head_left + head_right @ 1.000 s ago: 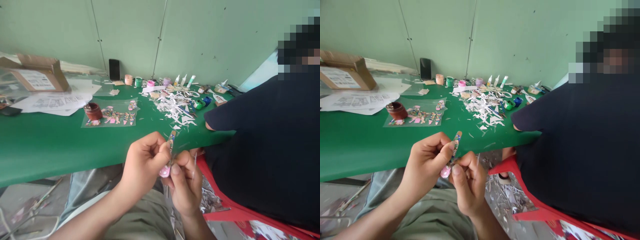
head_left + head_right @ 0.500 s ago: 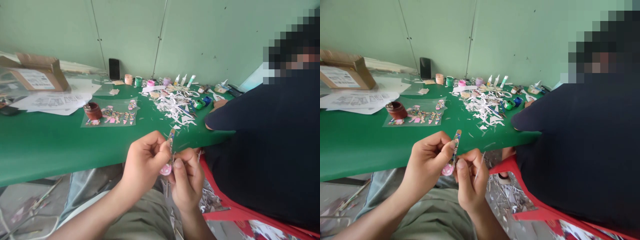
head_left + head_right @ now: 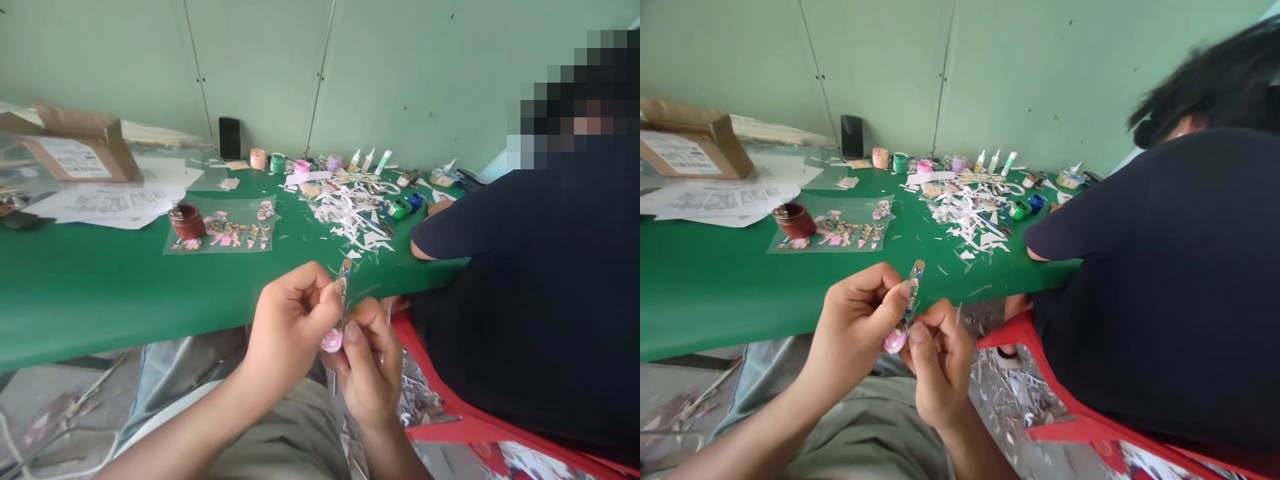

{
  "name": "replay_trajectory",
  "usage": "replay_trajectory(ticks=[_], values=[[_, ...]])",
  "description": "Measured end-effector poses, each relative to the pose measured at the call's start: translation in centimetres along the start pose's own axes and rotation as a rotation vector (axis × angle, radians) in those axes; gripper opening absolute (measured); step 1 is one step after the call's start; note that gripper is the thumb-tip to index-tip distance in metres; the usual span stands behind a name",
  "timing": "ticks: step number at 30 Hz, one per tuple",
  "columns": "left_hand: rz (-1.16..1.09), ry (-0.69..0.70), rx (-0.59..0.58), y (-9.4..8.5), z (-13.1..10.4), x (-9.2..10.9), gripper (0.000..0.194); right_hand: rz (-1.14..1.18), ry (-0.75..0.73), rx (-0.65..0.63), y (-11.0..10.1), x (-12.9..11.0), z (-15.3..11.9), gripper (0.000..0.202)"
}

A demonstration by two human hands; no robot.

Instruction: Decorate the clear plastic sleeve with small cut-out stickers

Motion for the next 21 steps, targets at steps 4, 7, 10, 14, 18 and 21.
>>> replay_trajectory(ticks=[4, 7, 10, 14, 18, 21], values=[[0.01, 0.003, 0.011, -0.05, 0.04, -0.07, 0.029, 0.036, 0.018, -0.016, 0.02, 0.19, 0.0, 0.027], [0.014, 0.004, 0.012, -0.03, 0.09, -0.22, 0.029, 0.028, 0.024, -0.013, -0.09, 0.43, -0.12, 0.027], [0.018, 0.007, 0.018, -0.01, 0.14, -0.32, 0.03, 0.025, 0.021, -0.018, -0.2, 0.65, -0.22, 0.026], [0.02, 0.012, 0.035, 0.01, 0.25, -0.44, 0.03, 0.027, 0.009, -0.036, -0.23, 0.79, -0.27, 0.025], [0.004, -0.011, 0.046, 0.06, 0.39, -0.69, 0.029, 0.005, 0.012, -0.038, -0.27, 0.85, -0.07, 0.026], [-0.015, -0.028, 0.048, 0.16, 0.42, -0.8, 0.029, 0.001, 0.017, -0.034, -0.35, 0.93, 0.17, 0.027]])
Point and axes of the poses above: each hand's wrist, its own z-axis towards the middle knuckle, its own y-axis out of the palm, x = y × z, the point moved 4 cm from there along z, towards the middle knuckle, and after that the axes turned 9 degrees about y, right-handed, at the moved point
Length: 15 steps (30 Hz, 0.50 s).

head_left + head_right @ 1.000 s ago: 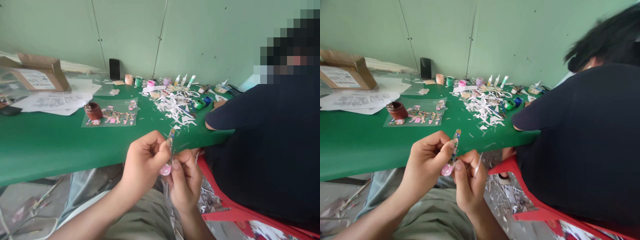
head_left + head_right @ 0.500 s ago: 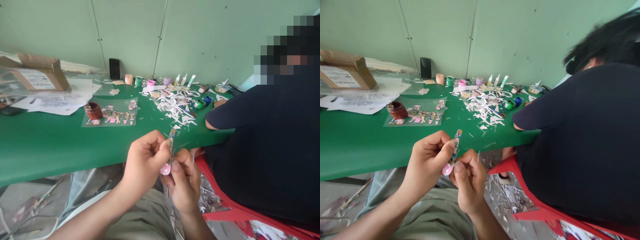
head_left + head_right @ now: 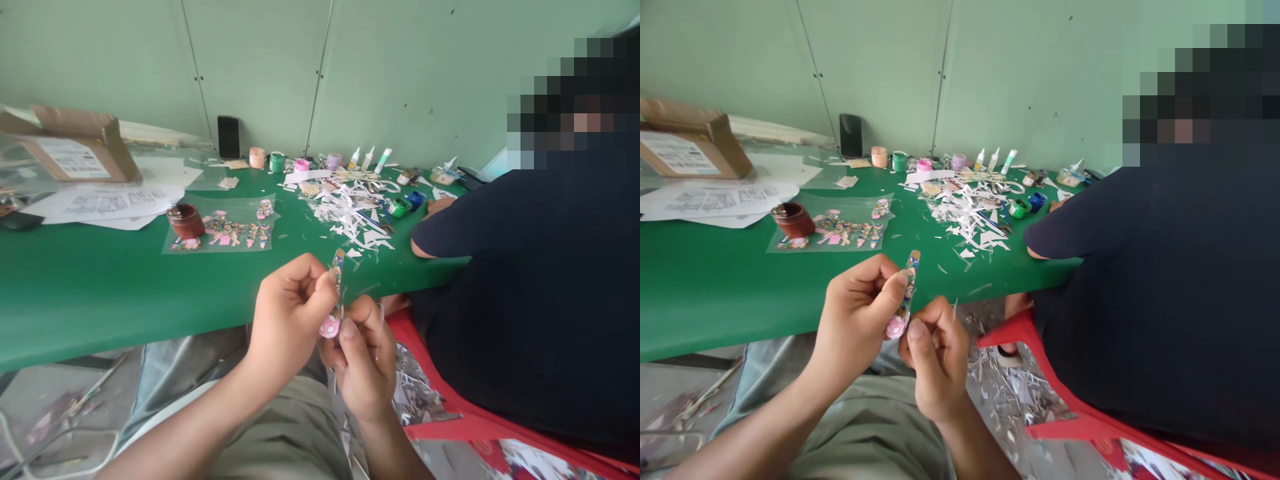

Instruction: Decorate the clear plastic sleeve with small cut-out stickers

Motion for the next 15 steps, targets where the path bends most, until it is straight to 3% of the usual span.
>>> replay_trajectory(ticks=[8, 11, 15], values=[[0.023, 0.023, 0.06, -0.6, 1.0, -0.5, 0.03, -0.108, -0.016, -0.038, 0.1, 0.6, -0.8, 0.022], [0.016, 0.027, 0.073, -1.0, 1.5, -1.0, 0.03, -0.047, -0.067, 0.051, -0.3, 0.1, -0.3, 0.02], [0.032, 0.041, 0.003, -0.7, 1.0, -1.2, 0.028, -0.017, -0.002, 0.125, -0.8, -0.7, 1.2, 0.029]])
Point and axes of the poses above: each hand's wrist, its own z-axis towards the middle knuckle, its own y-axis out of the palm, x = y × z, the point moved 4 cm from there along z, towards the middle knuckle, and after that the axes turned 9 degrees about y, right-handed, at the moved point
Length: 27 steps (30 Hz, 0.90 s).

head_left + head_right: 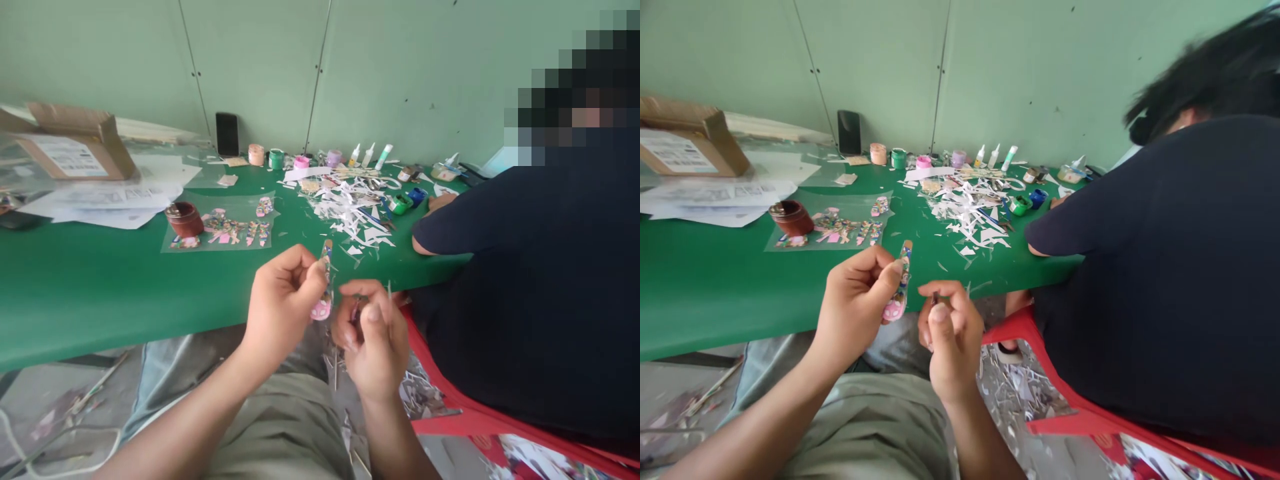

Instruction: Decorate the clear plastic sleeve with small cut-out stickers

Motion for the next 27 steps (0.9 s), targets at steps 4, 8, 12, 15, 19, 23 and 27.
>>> replay_trajectory(ticks=[4, 8, 12, 15, 19, 23, 27], values=[[0.062, 0.049, -0.037, 0.3, -0.9, 0.3, 0.025, -0.148, 0.013, 0.031, 0.0, -0.2, 0.2, 0.025], [0.035, 0.067, -0.019, 0.1, -1.1, 0.3, 0.026, -0.123, -0.009, 0.096, -0.3, 0.1, -0.3, 0.022], [-0.046, 0.076, 0.014, -0.1, -0.9, 0.4, 0.029, -0.079, -0.007, 0.083, -0.4, 0.1, -0.5, 0.021], [-0.187, -0.009, -0.026, 0.1, -1.0, 0.2, 0.031, -0.06, -0.015, 0.067, -0.4, -0.1, -0.6, 0.02], [-0.43, -0.197, -0.232, 0.6, -1.6, -0.4, 0.03, -0.105, -0.066, 0.102, -0.8, -0.4, -0.6, 0.019], [-0.379, -0.196, -0.509, 0.6, -2.0, -0.5, 0.037, -0.197, -0.129, 0.132, -1.4, -0.9, -0.4, 0.019], [-0.28, -0.09, -0.594, 0.4, -2.2, -0.1, 0.039, -0.33, -0.192, 0.124, -1.5, -2.1, -0.2, 0.02]])
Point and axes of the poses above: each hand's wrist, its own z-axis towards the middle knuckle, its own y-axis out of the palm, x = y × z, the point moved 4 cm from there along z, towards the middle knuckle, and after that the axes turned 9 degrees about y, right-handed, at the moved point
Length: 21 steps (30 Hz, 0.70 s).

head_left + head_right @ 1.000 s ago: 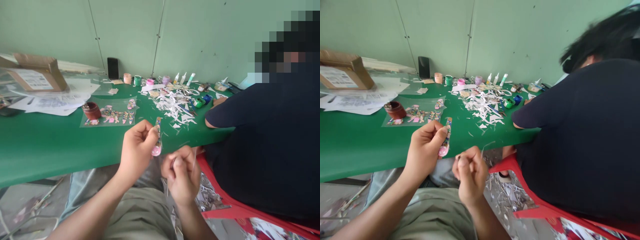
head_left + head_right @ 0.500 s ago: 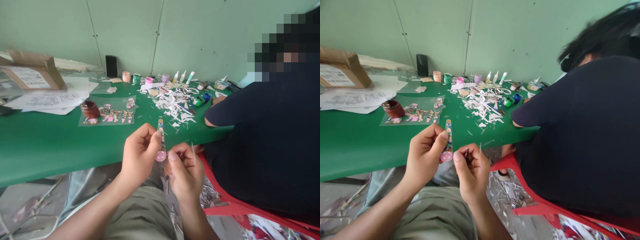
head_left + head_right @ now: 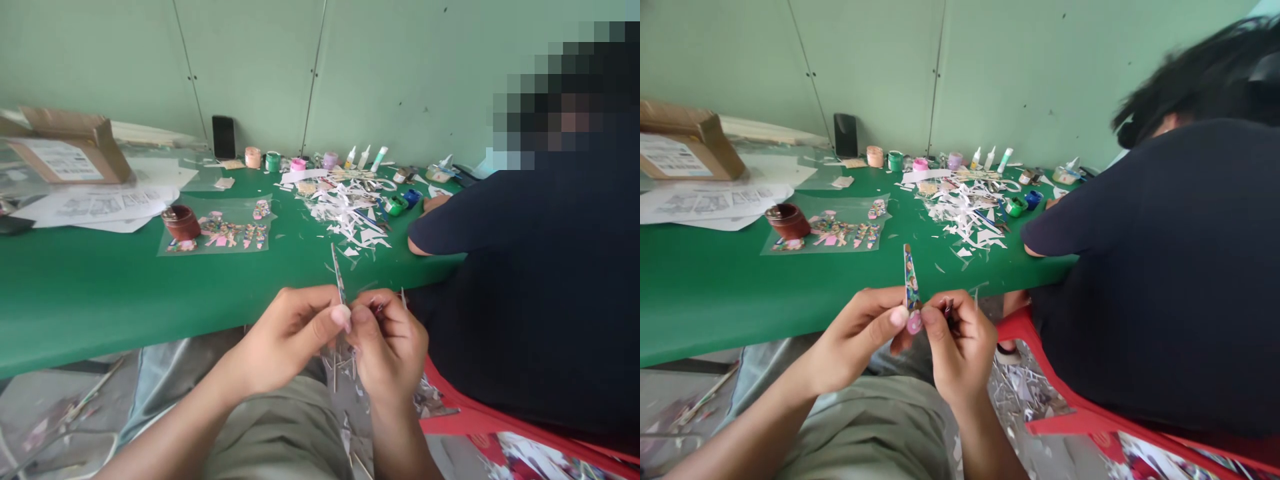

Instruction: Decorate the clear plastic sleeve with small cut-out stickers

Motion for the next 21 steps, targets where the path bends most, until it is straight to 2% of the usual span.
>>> replay_trajectory(ticks=[3, 6, 9, 11, 12, 14, 18, 21], values=[[0.068, 0.025, 0.051, 0.2, 0.0, 0.1, 0.037, -0.102, -0.052, -0.033, 0.0, -0.6, 0.0, 0.018], [0.075, -0.025, 0.163, 0.1, 0.3, -0.4, 0.035, -0.149, -0.095, -0.008, 0.2, -0.5, -0.5, 0.013], [0.041, -0.065, 0.399, -1.1, 0.3, -1.1, 0.03, -0.071, -0.136, 0.088, 0.3, -0.1, -1.1, 0.015], [0.028, -0.026, 0.617, -2.5, 0.1, -1.2, 0.03, -0.012, -0.163, 0.18, -0.1, 0.2, -1.2, 0.016], [0.043, -0.004, 0.684, -3.0, -0.1, -1.1, 0.031, -0.019, -0.171, 0.222, -0.4, 0.2, -1.1, 0.017], [0.087, 0.002, 0.697, -3.4, -0.3, -0.7, 0.03, -0.118, -0.174, 0.281, -1.3, 0.4, -0.5, 0.02], [0.115, -0.004, 0.612, -2.8, -0.6, 0.2, 0.029, -0.338, -0.143, 0.311, -3.4, 0.6, 1.4, 0.029], [0.132, 0.021, 0.601, -2.3, -0.6, 0.7, 0.028, -0.505, -0.111, 0.295, -4.3, 0.5, 2.5, 0.022]])
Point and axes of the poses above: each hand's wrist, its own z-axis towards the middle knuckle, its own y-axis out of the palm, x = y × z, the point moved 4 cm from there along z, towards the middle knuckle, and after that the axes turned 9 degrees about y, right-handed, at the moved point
